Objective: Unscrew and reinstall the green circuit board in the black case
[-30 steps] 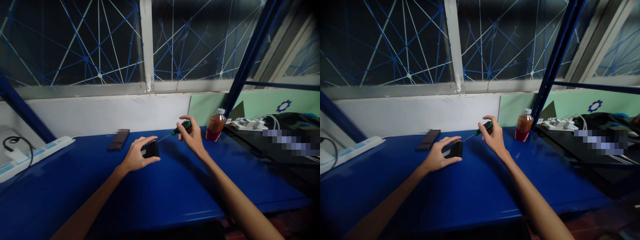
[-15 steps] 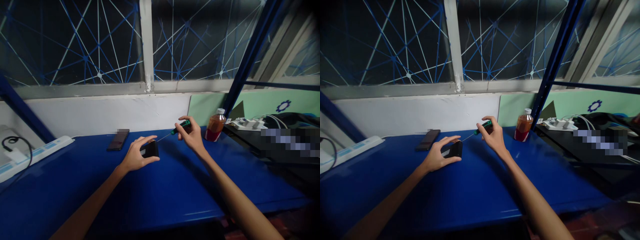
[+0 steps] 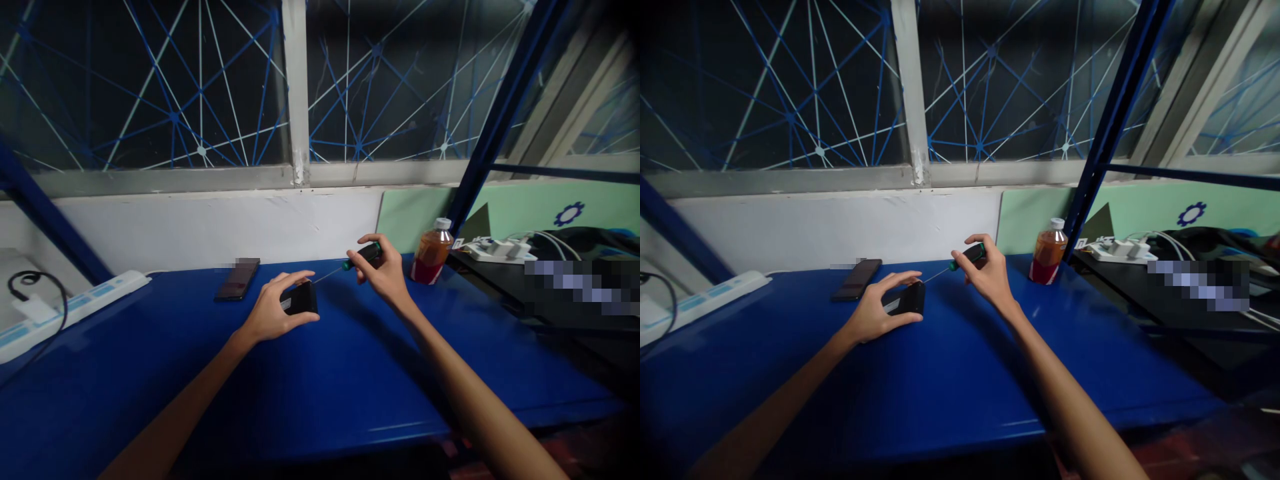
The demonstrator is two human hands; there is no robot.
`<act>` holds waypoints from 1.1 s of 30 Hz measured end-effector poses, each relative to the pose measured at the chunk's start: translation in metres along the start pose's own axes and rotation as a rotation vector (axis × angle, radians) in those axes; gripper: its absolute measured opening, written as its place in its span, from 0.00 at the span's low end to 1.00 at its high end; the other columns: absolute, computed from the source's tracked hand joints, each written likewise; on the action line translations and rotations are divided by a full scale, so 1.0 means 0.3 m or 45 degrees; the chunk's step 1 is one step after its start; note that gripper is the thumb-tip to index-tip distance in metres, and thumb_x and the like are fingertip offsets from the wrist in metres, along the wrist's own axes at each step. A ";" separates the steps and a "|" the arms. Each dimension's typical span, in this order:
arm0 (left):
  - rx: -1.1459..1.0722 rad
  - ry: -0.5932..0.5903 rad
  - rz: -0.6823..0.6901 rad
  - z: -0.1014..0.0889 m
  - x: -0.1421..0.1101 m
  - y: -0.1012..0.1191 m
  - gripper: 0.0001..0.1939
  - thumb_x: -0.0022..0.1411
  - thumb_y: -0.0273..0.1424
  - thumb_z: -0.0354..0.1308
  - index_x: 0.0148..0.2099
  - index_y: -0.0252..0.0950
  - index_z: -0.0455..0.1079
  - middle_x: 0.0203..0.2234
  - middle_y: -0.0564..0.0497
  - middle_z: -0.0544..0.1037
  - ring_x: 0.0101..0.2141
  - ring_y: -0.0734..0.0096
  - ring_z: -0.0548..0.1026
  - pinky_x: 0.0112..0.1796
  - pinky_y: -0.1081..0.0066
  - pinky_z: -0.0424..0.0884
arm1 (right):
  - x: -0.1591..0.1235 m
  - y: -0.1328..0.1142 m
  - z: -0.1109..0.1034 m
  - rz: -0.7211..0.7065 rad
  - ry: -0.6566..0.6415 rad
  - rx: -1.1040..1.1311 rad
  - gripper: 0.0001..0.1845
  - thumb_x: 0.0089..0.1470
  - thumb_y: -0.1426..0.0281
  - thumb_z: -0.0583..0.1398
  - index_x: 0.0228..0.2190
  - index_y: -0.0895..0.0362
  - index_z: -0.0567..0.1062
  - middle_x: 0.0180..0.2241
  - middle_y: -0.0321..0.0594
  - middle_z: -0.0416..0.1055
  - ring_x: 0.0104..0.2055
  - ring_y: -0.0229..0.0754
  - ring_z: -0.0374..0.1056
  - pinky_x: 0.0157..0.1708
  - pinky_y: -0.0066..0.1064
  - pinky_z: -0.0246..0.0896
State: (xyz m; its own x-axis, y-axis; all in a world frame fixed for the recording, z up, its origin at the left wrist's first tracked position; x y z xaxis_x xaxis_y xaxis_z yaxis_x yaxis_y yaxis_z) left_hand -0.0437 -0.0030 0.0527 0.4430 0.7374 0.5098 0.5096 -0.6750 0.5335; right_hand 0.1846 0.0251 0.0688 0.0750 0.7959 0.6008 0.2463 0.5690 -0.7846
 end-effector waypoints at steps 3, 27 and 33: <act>-0.008 0.002 -0.001 -0.001 0.001 -0.001 0.33 0.50 0.40 0.67 0.58 0.44 0.63 0.45 0.46 0.75 0.47 0.56 0.72 0.54 0.49 0.61 | 0.005 0.006 0.004 0.008 -0.054 0.056 0.20 0.51 0.60 0.62 0.43 0.52 0.61 0.21 0.31 0.70 0.17 0.35 0.66 0.17 0.27 0.61; 0.283 -0.265 -0.029 0.069 -0.014 -0.057 0.37 0.50 0.45 0.66 0.61 0.50 0.59 0.46 0.48 0.73 0.46 0.54 0.69 0.49 0.53 0.62 | 0.030 0.032 -0.067 -0.054 0.140 -0.799 0.11 0.46 0.65 0.61 0.33 0.53 0.69 0.19 0.32 0.67 0.22 0.38 0.64 0.26 0.30 0.57; 0.346 -0.359 0.065 0.113 -0.027 -0.070 0.39 0.49 0.45 0.66 0.62 0.49 0.59 0.44 0.47 0.74 0.46 0.53 0.69 0.49 0.52 0.60 | 0.029 0.067 -0.044 -0.041 0.016 -1.115 0.12 0.46 0.62 0.58 0.34 0.52 0.70 0.20 0.34 0.67 0.23 0.41 0.62 0.25 0.30 0.49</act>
Point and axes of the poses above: each hand's wrist, its own x-axis towards the middle knuckle, its own z-axis out of the palm, y = z × x, the point moved 3 cm from there along x, towards the middle knuckle
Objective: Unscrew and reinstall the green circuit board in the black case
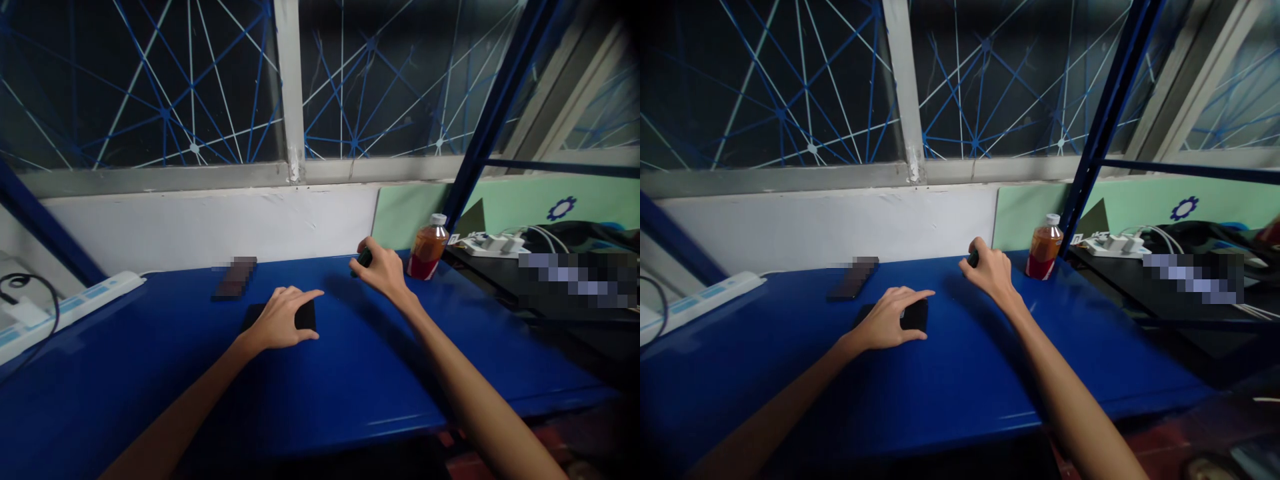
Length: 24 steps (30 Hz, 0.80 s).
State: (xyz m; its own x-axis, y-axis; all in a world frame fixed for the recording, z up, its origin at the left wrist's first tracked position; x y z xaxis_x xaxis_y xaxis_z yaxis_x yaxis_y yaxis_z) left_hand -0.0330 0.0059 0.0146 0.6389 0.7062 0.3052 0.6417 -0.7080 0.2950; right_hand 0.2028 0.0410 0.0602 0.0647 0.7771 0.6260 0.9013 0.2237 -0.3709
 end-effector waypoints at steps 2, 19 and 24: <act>-0.002 0.008 0.010 0.004 0.000 -0.001 0.39 0.49 0.45 0.66 0.62 0.48 0.59 0.44 0.47 0.74 0.45 0.52 0.69 0.48 0.52 0.60 | -0.004 -0.009 0.005 -0.016 -0.015 -0.040 0.12 0.46 0.61 0.57 0.34 0.52 0.70 0.20 0.34 0.67 0.23 0.40 0.61 0.24 0.29 0.46; -0.064 -0.010 0.012 -0.010 -0.001 0.022 0.27 0.60 0.48 0.56 0.60 0.47 0.62 0.53 0.47 0.71 0.52 0.53 0.67 0.52 0.49 0.58 | -0.015 -0.030 0.009 -0.066 -0.030 -0.095 0.11 0.48 0.61 0.56 0.34 0.52 0.69 0.18 0.34 0.65 0.21 0.40 0.59 0.23 0.29 0.43; -0.088 0.035 0.020 -0.015 0.001 0.023 0.24 0.61 0.46 0.57 0.57 0.46 0.65 0.51 0.47 0.73 0.51 0.54 0.68 0.52 0.50 0.59 | -0.015 -0.034 0.000 -0.052 -0.020 -0.039 0.11 0.47 0.61 0.57 0.33 0.52 0.69 0.18 0.33 0.65 0.21 0.40 0.60 0.23 0.29 0.45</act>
Point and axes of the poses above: each hand's wrist, its own x-axis towards the middle knuckle, its own z-axis out of the palm, y = z × x, the point moved 3 cm from there along x, towards the middle knuckle
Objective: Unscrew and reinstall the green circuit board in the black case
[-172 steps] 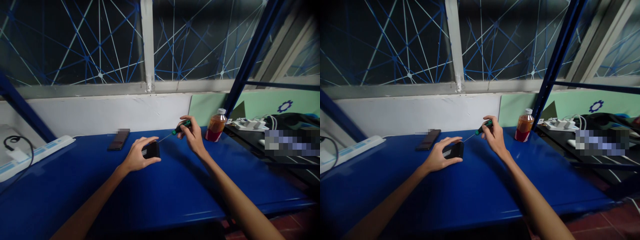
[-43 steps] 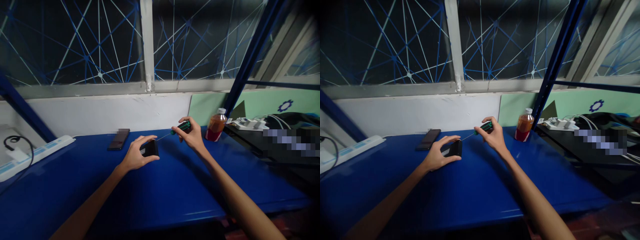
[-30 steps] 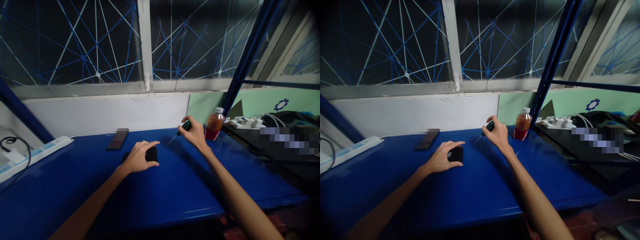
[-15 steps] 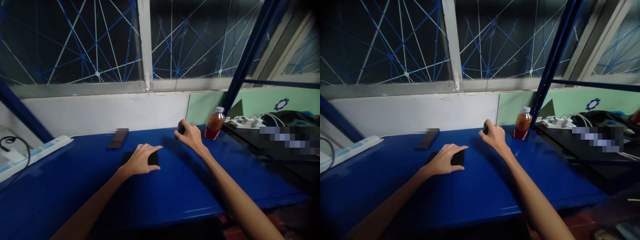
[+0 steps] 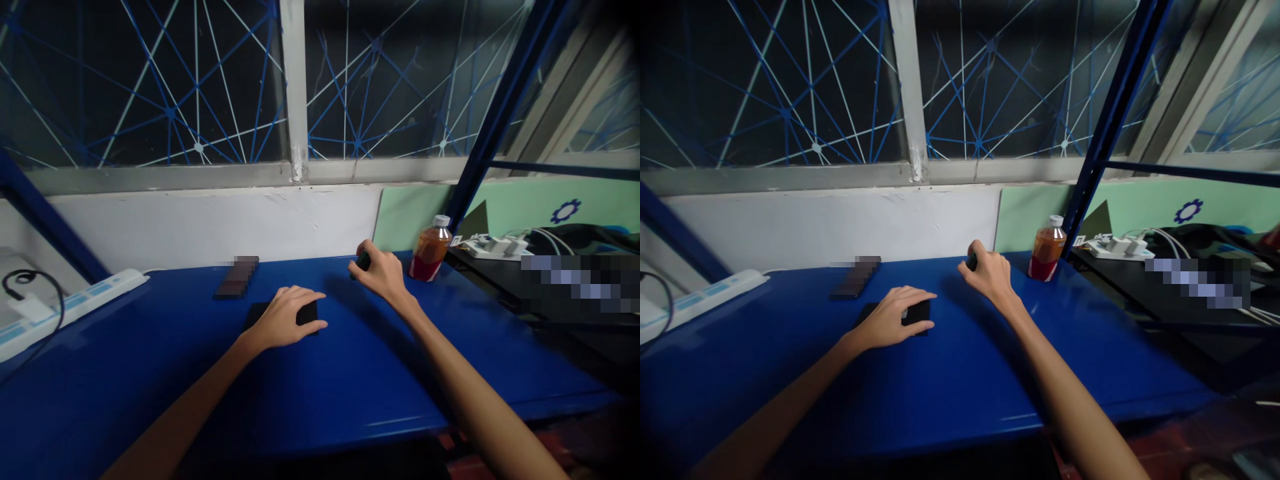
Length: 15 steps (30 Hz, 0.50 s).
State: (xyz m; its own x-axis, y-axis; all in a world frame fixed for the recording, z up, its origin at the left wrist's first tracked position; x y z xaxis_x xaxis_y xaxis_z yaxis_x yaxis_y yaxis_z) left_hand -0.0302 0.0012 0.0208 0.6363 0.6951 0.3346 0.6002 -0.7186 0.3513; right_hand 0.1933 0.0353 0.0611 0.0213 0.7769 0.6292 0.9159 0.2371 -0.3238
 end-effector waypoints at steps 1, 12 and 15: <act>-0.006 0.022 0.002 -0.001 0.001 -0.002 0.22 0.61 0.45 0.57 0.56 0.45 0.66 0.50 0.47 0.74 0.51 0.55 0.68 0.51 0.51 0.59 | 0.001 0.001 -0.004 0.016 0.012 0.032 0.11 0.46 0.62 0.57 0.33 0.52 0.69 0.18 0.33 0.65 0.22 0.40 0.61 0.23 0.29 0.47; -0.112 0.240 0.026 -0.017 0.018 -0.014 0.09 0.60 0.34 0.59 0.44 0.42 0.74 0.40 0.49 0.79 0.43 0.61 0.74 0.44 0.58 0.67 | 0.004 -0.003 0.001 0.248 -0.100 0.977 0.09 0.44 0.68 0.60 0.30 0.54 0.65 0.13 0.29 0.64 0.11 0.36 0.62 0.13 0.26 0.56; -0.161 0.256 0.032 -0.015 0.019 -0.011 0.07 0.59 0.33 0.60 0.41 0.40 0.75 0.38 0.49 0.79 0.41 0.61 0.74 0.44 0.59 0.68 | 0.001 -0.015 0.011 0.258 -0.123 1.066 0.09 0.44 0.68 0.60 0.29 0.55 0.65 0.12 0.28 0.64 0.11 0.36 0.62 0.11 0.25 0.55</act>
Point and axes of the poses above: each hand's wrist, its own x-axis towards the middle knuckle, its own z-axis out of the palm, y = z × x, the point moved 3 cm from there along x, towards the middle knuckle
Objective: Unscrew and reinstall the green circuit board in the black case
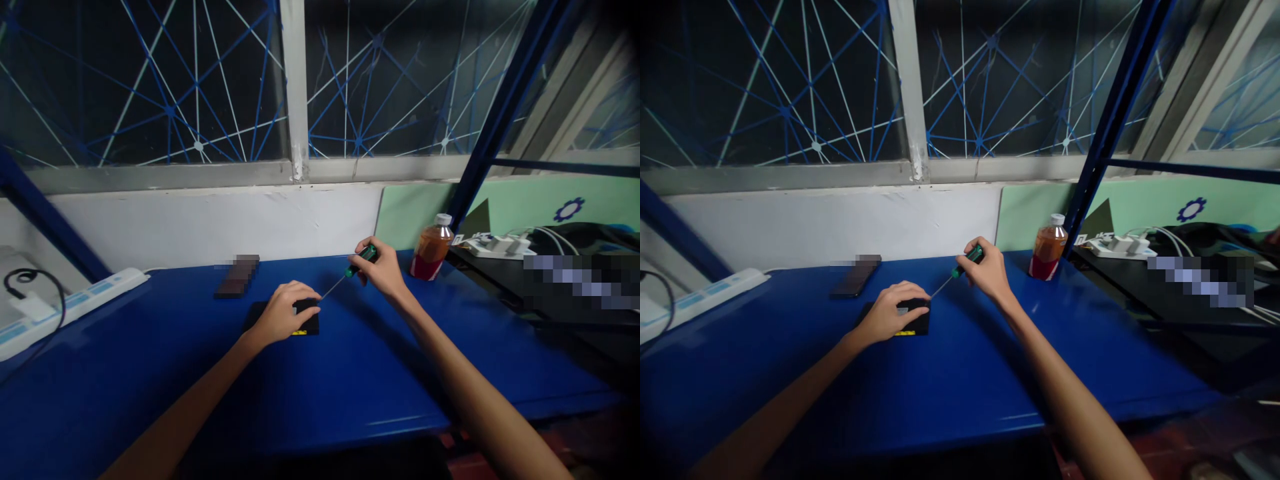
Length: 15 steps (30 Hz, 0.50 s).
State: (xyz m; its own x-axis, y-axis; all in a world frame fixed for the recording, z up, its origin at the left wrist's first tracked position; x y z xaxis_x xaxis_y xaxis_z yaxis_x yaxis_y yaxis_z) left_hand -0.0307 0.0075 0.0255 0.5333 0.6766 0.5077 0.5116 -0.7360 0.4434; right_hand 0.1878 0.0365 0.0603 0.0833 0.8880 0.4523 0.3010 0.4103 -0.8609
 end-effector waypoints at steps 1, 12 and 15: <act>-0.015 0.007 0.001 0.002 0.000 0.000 0.07 0.59 0.33 0.61 0.40 0.40 0.76 0.37 0.48 0.79 0.41 0.61 0.74 0.44 0.59 0.69 | -0.001 0.000 0.004 0.003 -0.002 0.013 0.09 0.43 0.68 0.60 0.29 0.55 0.65 0.12 0.28 0.64 0.11 0.36 0.62 0.11 0.25 0.55; -0.031 0.029 0.020 0.012 0.000 0.005 0.07 0.61 0.33 0.58 0.34 0.39 0.76 0.33 0.49 0.79 0.37 0.63 0.75 0.43 0.60 0.69 | -0.004 -0.004 0.006 -0.007 0.014 0.034 0.09 0.44 0.68 0.60 0.29 0.55 0.65 0.14 0.29 0.65 0.11 0.35 0.62 0.10 0.25 0.55; -0.015 0.044 0.029 0.014 -0.001 0.002 0.08 0.62 0.34 0.57 0.34 0.39 0.76 0.32 0.50 0.79 0.37 0.64 0.75 0.43 0.60 0.69 | -0.006 -0.006 0.004 -0.027 0.023 0.033 0.09 0.45 0.68 0.61 0.30 0.55 0.65 0.13 0.29 0.64 0.11 0.34 0.61 0.11 0.25 0.55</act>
State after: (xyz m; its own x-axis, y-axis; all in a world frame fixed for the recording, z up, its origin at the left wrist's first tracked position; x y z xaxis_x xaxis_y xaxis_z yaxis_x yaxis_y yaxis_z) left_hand -0.0278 0.0069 0.0225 0.5209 0.6589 0.5427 0.4918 -0.7513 0.4400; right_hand 0.1861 0.0345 0.0609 0.0944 0.8754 0.4742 0.2782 0.4341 -0.8568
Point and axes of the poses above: each hand's wrist, its own x-axis towards the middle knuckle, its own z-axis out of the palm, y = z × x, the point moved 3 cm from there along x, towards the middle knuckle
